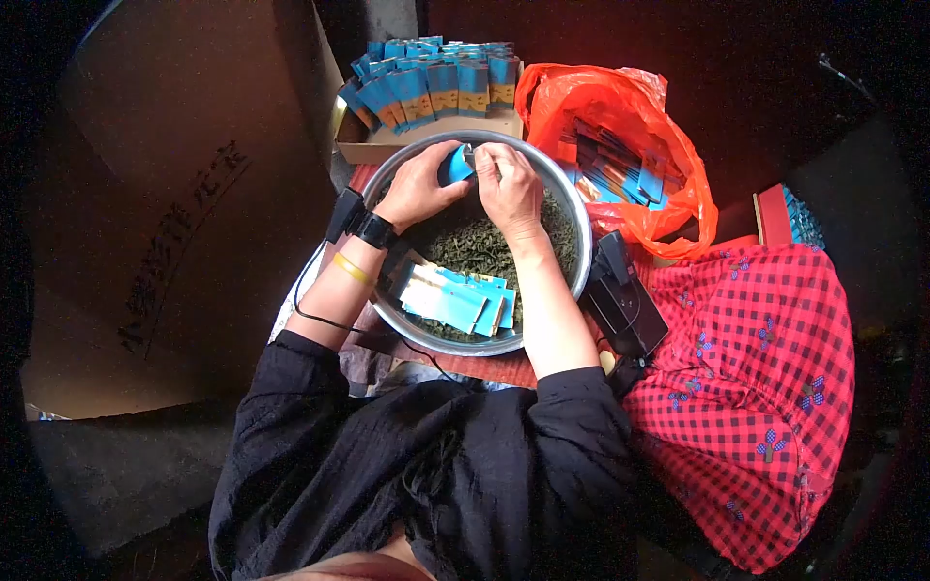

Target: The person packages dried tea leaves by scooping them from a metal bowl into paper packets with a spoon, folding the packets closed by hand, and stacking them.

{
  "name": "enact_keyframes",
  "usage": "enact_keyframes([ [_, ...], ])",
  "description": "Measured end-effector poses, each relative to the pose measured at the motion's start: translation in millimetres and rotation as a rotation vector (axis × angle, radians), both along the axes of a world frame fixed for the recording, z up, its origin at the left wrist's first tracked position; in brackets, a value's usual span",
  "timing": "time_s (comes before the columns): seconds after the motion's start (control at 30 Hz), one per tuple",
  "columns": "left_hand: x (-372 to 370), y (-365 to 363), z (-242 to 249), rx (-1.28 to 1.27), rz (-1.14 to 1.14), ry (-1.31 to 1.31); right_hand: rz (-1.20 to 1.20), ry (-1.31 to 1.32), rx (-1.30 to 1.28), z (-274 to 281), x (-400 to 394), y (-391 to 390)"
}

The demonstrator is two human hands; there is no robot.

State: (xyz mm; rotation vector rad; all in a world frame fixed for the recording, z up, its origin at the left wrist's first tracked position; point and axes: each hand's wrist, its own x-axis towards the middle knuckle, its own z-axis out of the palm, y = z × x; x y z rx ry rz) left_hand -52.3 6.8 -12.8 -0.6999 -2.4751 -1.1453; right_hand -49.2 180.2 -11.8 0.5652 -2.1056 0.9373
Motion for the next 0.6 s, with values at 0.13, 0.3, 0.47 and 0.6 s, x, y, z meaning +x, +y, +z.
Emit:
enact_keyframes([
  [0.13,2,0,1,0.002,0.023,-0.029,-0.083,-0.279,-0.418,-1,-6,12],
  [0.3,1,1,0,0.097,0.105,0.054,-0.124,-0.383,-0.451,-9,-13,30],
  [0.47,5,4,4,0.176,0.134,0.062,-0.017,-0.342,-0.066,2,-1,18],
  [0.6,4,6,5,0.289,0.153,0.023,0.044,-0.289,0.212,4,12,-5],
])
